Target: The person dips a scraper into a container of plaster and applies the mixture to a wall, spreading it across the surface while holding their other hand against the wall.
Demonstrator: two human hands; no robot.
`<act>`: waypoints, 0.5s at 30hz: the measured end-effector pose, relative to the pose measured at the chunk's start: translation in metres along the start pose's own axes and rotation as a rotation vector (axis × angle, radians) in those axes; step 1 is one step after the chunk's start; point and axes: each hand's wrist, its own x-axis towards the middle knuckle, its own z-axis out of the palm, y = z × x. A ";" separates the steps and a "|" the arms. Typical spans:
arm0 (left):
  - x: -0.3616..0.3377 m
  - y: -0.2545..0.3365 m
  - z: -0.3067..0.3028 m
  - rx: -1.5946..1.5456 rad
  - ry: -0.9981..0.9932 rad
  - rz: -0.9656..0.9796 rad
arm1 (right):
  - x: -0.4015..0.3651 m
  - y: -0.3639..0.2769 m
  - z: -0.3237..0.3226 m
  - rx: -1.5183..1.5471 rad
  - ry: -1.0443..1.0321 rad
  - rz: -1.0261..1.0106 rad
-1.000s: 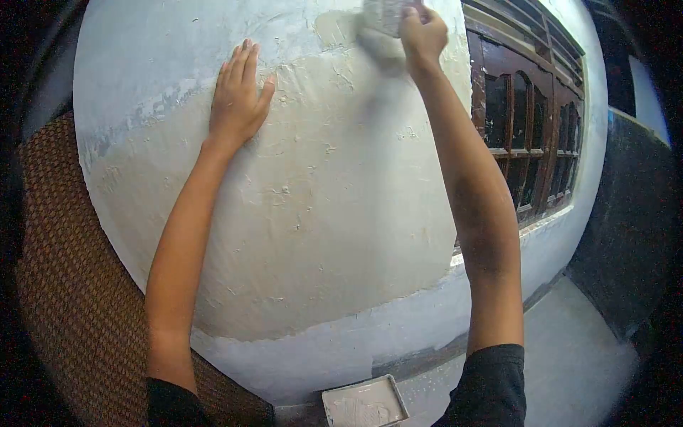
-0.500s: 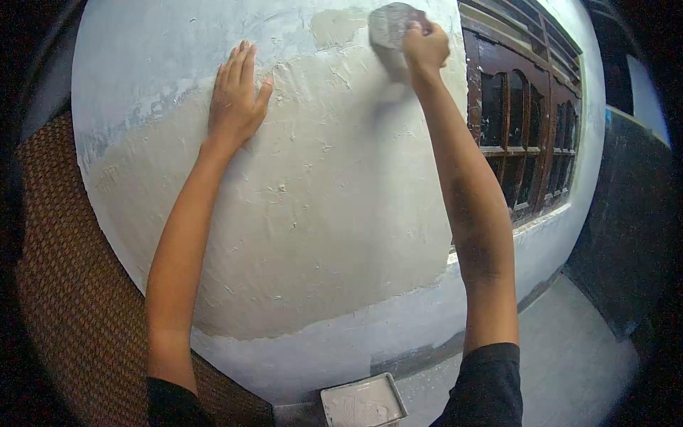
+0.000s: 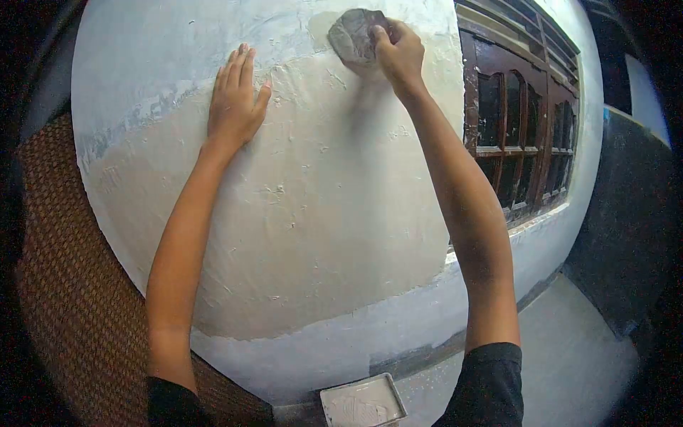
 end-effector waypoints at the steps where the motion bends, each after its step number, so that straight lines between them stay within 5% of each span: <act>1: 0.000 0.000 0.000 -0.003 0.002 -0.003 | 0.005 0.008 -0.002 -0.097 0.101 0.067; 5: -0.002 -0.002 0.000 0.026 -0.015 -0.007 | 0.021 0.025 -0.015 0.069 0.412 0.275; 9: -0.002 -0.001 0.001 0.022 0.002 0.008 | 0.004 0.012 -0.004 0.057 0.105 -0.023; 12: -0.001 0.001 0.000 0.009 -0.005 -0.004 | 0.020 0.027 -0.016 -0.061 0.210 0.246; 14: -0.001 -0.001 0.001 0.012 -0.006 -0.016 | 0.023 0.019 -0.017 0.037 0.400 0.262; 15: -0.002 -0.001 0.002 0.025 0.003 -0.009 | 0.020 0.017 -0.013 0.084 0.331 0.217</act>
